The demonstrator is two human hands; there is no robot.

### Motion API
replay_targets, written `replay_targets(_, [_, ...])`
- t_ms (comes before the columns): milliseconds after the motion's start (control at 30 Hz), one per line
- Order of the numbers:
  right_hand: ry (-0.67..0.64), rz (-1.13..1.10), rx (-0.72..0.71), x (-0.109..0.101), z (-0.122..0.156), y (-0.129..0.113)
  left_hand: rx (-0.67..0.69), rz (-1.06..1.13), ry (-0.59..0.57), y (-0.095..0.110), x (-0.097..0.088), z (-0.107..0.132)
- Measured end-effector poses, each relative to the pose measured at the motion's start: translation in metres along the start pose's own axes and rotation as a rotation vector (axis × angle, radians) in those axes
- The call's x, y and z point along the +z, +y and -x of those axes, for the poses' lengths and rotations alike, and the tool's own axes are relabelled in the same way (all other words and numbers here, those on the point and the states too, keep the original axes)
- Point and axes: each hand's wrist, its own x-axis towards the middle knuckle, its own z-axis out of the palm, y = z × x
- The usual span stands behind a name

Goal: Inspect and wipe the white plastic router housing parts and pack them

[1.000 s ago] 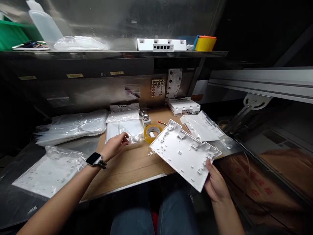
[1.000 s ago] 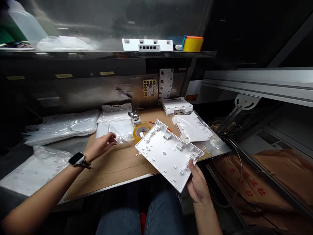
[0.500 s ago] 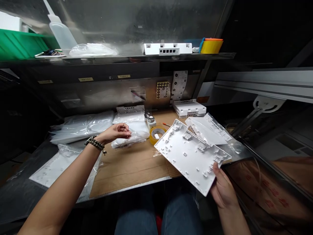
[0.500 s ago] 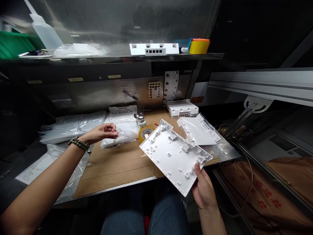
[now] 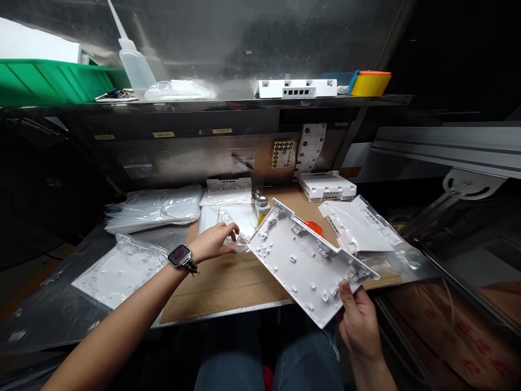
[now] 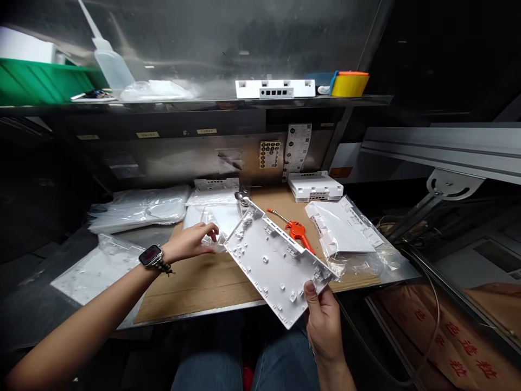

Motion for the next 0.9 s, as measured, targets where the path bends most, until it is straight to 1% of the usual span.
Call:
replay_targets(100, [0.020, 0.007, -0.011, -0.003, 0.001, 0.000, 0.018, 0.020, -0.018, -0.003, 0.001, 0.003])
replay_targets(233, [0.061, 0.003, -0.026, -0.005, 0.001, -0.003, -0.007, 0.118, 0.041, -0.012, 0.004, 0.000])
replay_targets(300, [0.071, 0.014, -0.036, -0.006, 0.001, -0.003, -0.042, 0.212, 0.098, -0.019, 0.005, -0.006])
replay_targets(400, [0.059, 0.034, -0.067, -0.006, 0.003, 0.001, -0.096, 0.383, 0.212, -0.025, 0.006, -0.021])
replay_targets(467, [0.031, 0.080, -0.101, -0.003, 0.006, 0.006, -0.113, 0.509, 0.277, -0.026, 0.008, -0.032])
replay_targets(567, [0.019, 0.221, -0.191, 0.006, 0.012, 0.012, -0.119, 0.646, 0.340, -0.020, 0.013, -0.043])
replay_targets(667, [0.025, 0.359, -0.259, 0.022, 0.016, 0.012, -0.128, 0.661, 0.351, -0.014, 0.021, -0.045])
replay_targets(767, [-0.004, 0.408, -0.253, 0.034, 0.018, 0.008, -0.141, 0.596, 0.338, -0.011, 0.029, -0.040])
replay_targets(833, [-0.003, 0.402, -0.229, 0.036, 0.018, 0.008, -0.158, 0.553, 0.308, -0.012, 0.036, -0.036])
replay_targets(900, [0.019, 0.405, -0.213, 0.033, 0.018, 0.011, -0.184, 0.520, 0.255, -0.015, 0.044, -0.031])
